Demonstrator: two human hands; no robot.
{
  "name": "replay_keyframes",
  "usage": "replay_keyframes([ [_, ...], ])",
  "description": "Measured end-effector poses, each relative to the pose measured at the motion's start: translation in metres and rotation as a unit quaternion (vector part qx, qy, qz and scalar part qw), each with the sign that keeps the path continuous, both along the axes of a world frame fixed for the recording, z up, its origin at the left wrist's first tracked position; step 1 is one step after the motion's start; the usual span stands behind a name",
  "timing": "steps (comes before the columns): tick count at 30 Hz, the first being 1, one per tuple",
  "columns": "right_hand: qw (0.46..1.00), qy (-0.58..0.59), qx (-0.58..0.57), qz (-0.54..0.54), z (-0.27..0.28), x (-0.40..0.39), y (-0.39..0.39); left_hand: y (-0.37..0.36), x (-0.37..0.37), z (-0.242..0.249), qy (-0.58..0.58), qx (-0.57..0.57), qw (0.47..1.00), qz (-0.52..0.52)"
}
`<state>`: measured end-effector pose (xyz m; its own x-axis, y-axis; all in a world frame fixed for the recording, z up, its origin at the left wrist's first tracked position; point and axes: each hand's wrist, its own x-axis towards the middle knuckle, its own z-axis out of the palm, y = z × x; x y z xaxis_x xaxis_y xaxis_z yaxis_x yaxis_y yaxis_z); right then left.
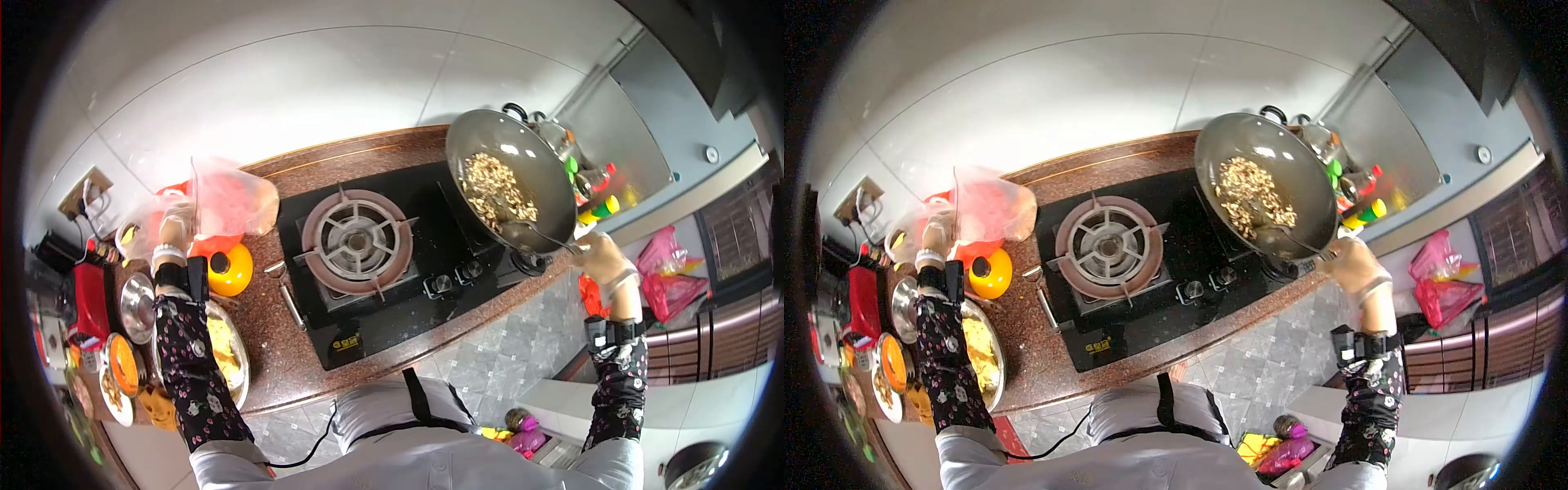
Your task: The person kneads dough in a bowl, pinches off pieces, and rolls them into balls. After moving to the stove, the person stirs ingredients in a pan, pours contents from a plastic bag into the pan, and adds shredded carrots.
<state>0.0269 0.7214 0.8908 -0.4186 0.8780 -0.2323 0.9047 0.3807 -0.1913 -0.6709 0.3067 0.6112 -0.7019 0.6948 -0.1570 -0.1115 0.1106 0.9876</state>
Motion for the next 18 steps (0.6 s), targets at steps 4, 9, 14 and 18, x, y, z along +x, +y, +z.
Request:
replay_keyframes([
  [4, 0.99, 0.05, 0.124, -0.043, -0.066, -0.001, -0.002, 0.053, 0.084, 0.084, 0.399, -0.286, 0.851, 0.186],
  [9, 0.979, 0.045, 0.19, -0.061, -0.081, -0.014, -0.011, 0.059, 0.177, 0.174, 0.516, -0.202, 0.812, 0.185],
  [14, 0.972, 0.122, 0.199, -0.029, -0.057, 0.015, -0.023, 0.002, 0.251, 0.234, 0.541, -0.079, 0.818, 0.177],
  [18, 0.981, 0.194, -0.017, -0.023, 0.007, 0.041, -0.038, -0.045, 0.268, 0.24, 0.415, -0.036, 0.896, 0.152],
])
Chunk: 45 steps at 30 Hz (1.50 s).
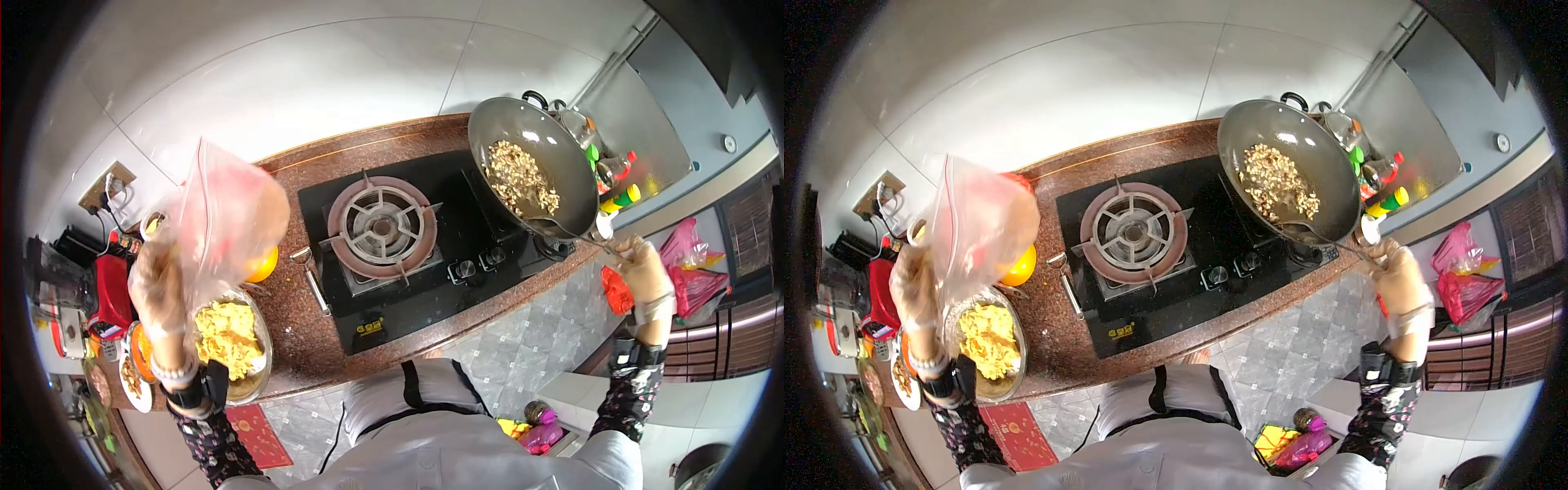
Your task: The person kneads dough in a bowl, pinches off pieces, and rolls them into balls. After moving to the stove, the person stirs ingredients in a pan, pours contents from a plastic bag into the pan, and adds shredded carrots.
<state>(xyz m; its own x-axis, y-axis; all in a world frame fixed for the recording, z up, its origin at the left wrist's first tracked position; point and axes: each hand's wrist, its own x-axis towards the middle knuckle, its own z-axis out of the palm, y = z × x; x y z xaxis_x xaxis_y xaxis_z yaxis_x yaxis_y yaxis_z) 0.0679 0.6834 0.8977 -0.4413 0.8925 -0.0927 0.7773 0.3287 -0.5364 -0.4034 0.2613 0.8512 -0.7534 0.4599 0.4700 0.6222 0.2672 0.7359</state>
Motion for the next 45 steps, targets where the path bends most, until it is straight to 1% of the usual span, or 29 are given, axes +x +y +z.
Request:
replay_keyframes([
  [1, 1.0, -0.005, 0.011, 0.005, 0.018, -0.012, -0.011, -0.013, 0.0, 0.0, -0.037, -0.02, 0.999, -0.005],
  [2, 1.0, -0.011, 0.027, 0.007, 0.007, -0.012, 0.0, -0.024, -0.002, -0.003, -0.058, -0.042, 0.997, -0.029],
  [3, 0.999, -0.02, 0.042, 0.009, -0.007, -0.011, 0.012, -0.026, 0.001, -0.008, -0.07, -0.02, 0.997, -0.026],
  [5, 0.988, -0.097, 0.107, 0.051, -0.016, -0.054, 0.012, -0.026, 0.009, -0.02, -0.097, 0.023, 0.995, -0.016],
  [6, 0.988, -0.07, 0.13, 0.041, -0.042, -0.059, 0.032, -0.023, 0.019, -0.015, -0.098, 0.002, 0.995, -0.025],
  [7, 0.987, -0.04, 0.154, 0.033, -0.066, -0.064, 0.05, -0.02, 0.027, -0.015, -0.073, 0.009, 0.997, -0.023],
  [9, 0.987, -0.01, 0.157, 0.036, -0.064, -0.077, 0.074, -0.014, 0.042, -0.02, -0.019, 0.028, 0.999, -0.012],
  [10, 0.986, 0.006, 0.159, 0.041, -0.062, -0.084, 0.088, -0.019, 0.046, -0.03, -0.023, 0.055, 0.998, 0.017],
  [13, 0.983, 0.057, 0.153, 0.086, -0.066, -0.096, 0.132, -0.033, 0.069, -0.028, -0.101, 0.039, 0.993, 0.039],
  [14, 0.979, 0.038, 0.173, 0.097, -0.071, -0.1, 0.145, -0.035, 0.076, -0.03, -0.123, 0.044, 0.989, 0.063],
  [15, 0.979, 0.018, 0.17, 0.108, -0.072, -0.103, 0.15, -0.034, 0.086, -0.034, -0.115, 0.047, 0.99, 0.068],
  [17, 0.982, -0.013, 0.154, 0.11, -0.072, -0.088, 0.157, -0.026, 0.107, -0.04, -0.1, 0.052, 0.991, 0.075],
  [18, 0.976, -0.04, 0.166, 0.134, -0.07, -0.077, 0.159, -0.02, 0.121, -0.039, -0.102, 0.059, 0.991, 0.071],
  [21, 0.967, -0.096, 0.178, 0.154, -0.044, -0.026, 0.154, -0.002, 0.152, -0.042, -0.042, 0.036, 0.995, 0.085],
  [23, 0.941, -0.088, 0.228, 0.236, -0.032, 0.017, 0.178, 0.013, 0.175, -0.039, -0.059, 0.018, 0.989, 0.137],
  [25, 0.959, -0.126, 0.151, 0.206, 0.012, 0.041, 0.171, 0.022, 0.194, -0.037, -0.059, -0.018, 0.984, 0.17],
  [27, 0.945, -0.156, 0.152, 0.242, 0.04, 0.059, 0.174, 0.025, 0.204, -0.049, -0.031, -0.025, 0.979, 0.201],
  [28, 0.947, -0.116, 0.135, 0.269, 0.037, 0.07, 0.185, 0.025, 0.209, -0.056, -0.017, -0.03, 0.976, 0.216],
  [31, 0.911, -0.139, 0.241, 0.306, 0.011, 0.059, 0.19, 0.038, 0.223, -0.062, 0.08, -0.15, 0.95, 0.262],
  [32, 0.938, -0.119, 0.208, 0.251, -0.005, 0.05, 0.186, 0.041, 0.226, -0.066, 0.129, -0.18, 0.94, 0.258],
  [33, 0.949, -0.085, 0.198, 0.231, -0.023, 0.048, 0.19, 0.04, 0.221, -0.083, 0.125, -0.181, 0.929, 0.297],
  [35, 0.963, -0.017, 0.199, 0.182, -0.046, 0.043, 0.191, 0.042, 0.222, -0.099, 0.146, -0.203, 0.915, 0.317],
  [36, 0.973, 0.036, 0.172, 0.148, -0.066, 0.042, 0.195, 0.038, 0.22, -0.11, 0.165, -0.223, 0.907, 0.317],
  [37, 0.966, 0.038, 0.212, 0.141, -0.085, 0.039, 0.195, 0.046, 0.227, -0.111, 0.119, -0.187, 0.92, 0.324],
  [39, 0.971, 0.013, 0.209, 0.12, -0.108, 0.034, 0.181, 0.052, 0.232, -0.118, 0.123, -0.191, 0.919, 0.322],
  [41, 0.969, -0.027, 0.219, 0.111, -0.113, 0.032, 0.156, 0.054, 0.229, -0.135, 0.056, -0.18, 0.922, 0.339],
  [42, 0.965, -0.045, 0.233, 0.112, -0.115, 0.033, 0.149, 0.059, 0.23, -0.138, 0.005, -0.122, 0.938, 0.324],
  [43, 0.961, -0.064, 0.246, 0.113, -0.119, 0.036, 0.146, 0.052, 0.229, -0.137, -0.021, -0.193, 0.932, 0.306],
  [45, 0.945, -0.096, 0.288, 0.123, -0.124, 0.039, 0.142, 0.053, 0.228, -0.141, -0.045, -0.16, 0.939, 0.302],
])
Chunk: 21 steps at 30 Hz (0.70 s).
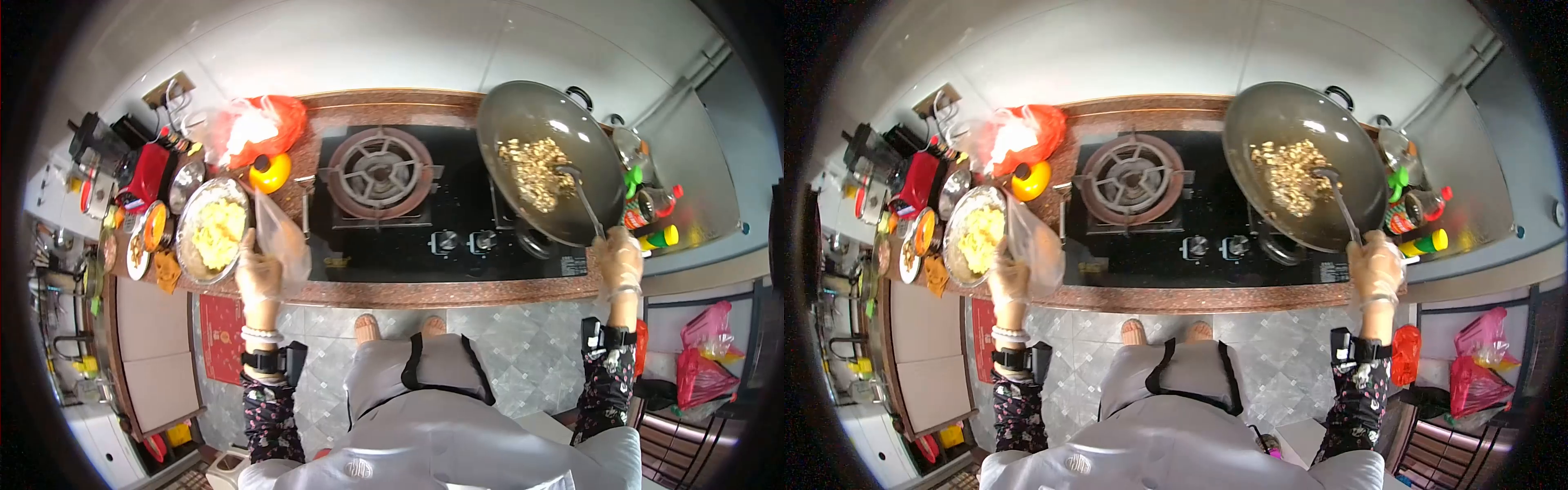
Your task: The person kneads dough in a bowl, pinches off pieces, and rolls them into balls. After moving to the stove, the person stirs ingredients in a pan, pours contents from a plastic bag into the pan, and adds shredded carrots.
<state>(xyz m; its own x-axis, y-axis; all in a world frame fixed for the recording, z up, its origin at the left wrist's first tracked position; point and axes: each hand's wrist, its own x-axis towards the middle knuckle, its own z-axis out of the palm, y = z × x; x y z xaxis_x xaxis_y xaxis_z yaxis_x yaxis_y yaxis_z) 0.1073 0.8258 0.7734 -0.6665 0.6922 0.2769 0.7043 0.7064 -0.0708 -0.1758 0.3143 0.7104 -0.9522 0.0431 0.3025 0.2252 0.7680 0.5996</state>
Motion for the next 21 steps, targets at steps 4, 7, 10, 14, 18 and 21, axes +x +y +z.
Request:
replay_keyframes([
  [4, 0.977, 0.108, -0.182, 0.038, 0.049, -0.042, -0.097, -0.003, 0.009, 0.017, -0.175, 0.134, 0.975, -0.028],
  [7, 0.96, -0.085, -0.225, 0.143, 0.004, -0.072, -0.147, -0.015, 0.009, 0.005, -0.169, 0.215, 0.96, -0.062],
  [10, 0.978, -0.12, -0.114, 0.126, -0.113, -0.092, -0.147, -0.029, 0.009, 0.0, -0.156, 0.248, 0.951, -0.102],
  [14, 0.969, -0.183, -0.069, 0.152, -0.134, -0.117, -0.141, -0.047, 0.011, 0.012, -0.176, 0.204, 0.955, -0.121],
  [18, 0.961, -0.227, -0.075, 0.136, -0.144, -0.135, -0.126, -0.071, 0.005, 0.0, -0.093, 0.218, 0.963, -0.13],
  [21, 0.967, -0.22, -0.062, 0.114, -0.167, -0.141, -0.112, -0.074, 0.006, 0.008, -0.103, 0.189, 0.967, -0.134],
])
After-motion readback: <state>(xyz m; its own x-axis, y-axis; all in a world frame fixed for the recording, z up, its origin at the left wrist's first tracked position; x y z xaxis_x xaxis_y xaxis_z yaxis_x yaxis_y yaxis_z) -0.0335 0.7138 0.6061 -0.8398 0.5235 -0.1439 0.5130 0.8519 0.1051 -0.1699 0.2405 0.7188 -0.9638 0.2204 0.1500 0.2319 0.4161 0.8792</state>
